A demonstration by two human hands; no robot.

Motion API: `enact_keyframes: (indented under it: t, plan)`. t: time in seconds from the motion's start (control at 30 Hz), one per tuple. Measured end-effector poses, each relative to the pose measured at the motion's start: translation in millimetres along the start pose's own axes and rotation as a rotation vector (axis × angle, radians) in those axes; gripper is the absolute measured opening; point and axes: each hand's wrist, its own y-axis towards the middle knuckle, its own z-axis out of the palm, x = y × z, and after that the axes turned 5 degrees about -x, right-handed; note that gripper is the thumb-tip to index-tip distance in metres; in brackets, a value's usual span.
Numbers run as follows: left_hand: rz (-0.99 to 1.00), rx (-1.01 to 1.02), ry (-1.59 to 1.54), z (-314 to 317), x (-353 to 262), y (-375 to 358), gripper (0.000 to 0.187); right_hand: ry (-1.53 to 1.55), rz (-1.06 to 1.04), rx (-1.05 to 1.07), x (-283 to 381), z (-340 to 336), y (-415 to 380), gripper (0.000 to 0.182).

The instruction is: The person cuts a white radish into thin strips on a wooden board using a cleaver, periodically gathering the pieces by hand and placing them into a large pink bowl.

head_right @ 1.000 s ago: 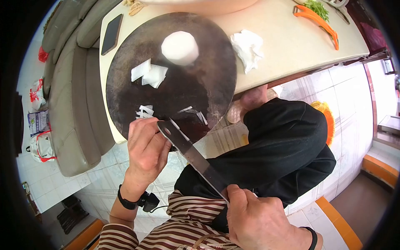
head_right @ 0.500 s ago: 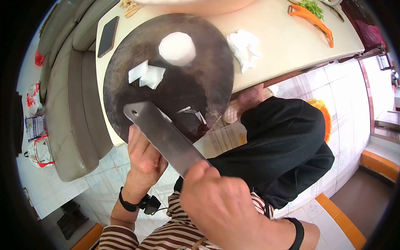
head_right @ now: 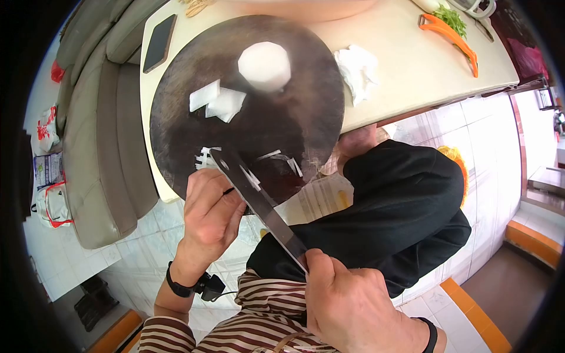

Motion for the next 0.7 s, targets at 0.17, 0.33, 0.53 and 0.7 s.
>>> enact_keyframes:
  t: [0.17,0.33,0.53,0.7]
  plan:
    - [0.01,-0.004,0.005,1,-1,1,0.028,0.001,-0.011,-0.031,-4,4,-4,0.018]
    - [0.015,0.004,0.008,2,-2,0,0.027,0.031,0.096,0.091,7,-1,10,0.013]
    - [0.01,-0.004,0.017,3,-6,-1,0.024,0.12,-0.109,-0.036,-13,14,34,0.016]
    - [-0.003,-0.05,0.018,6,-6,-5,0.023,0.233,-0.017,-0.063,-17,13,19,0.016]
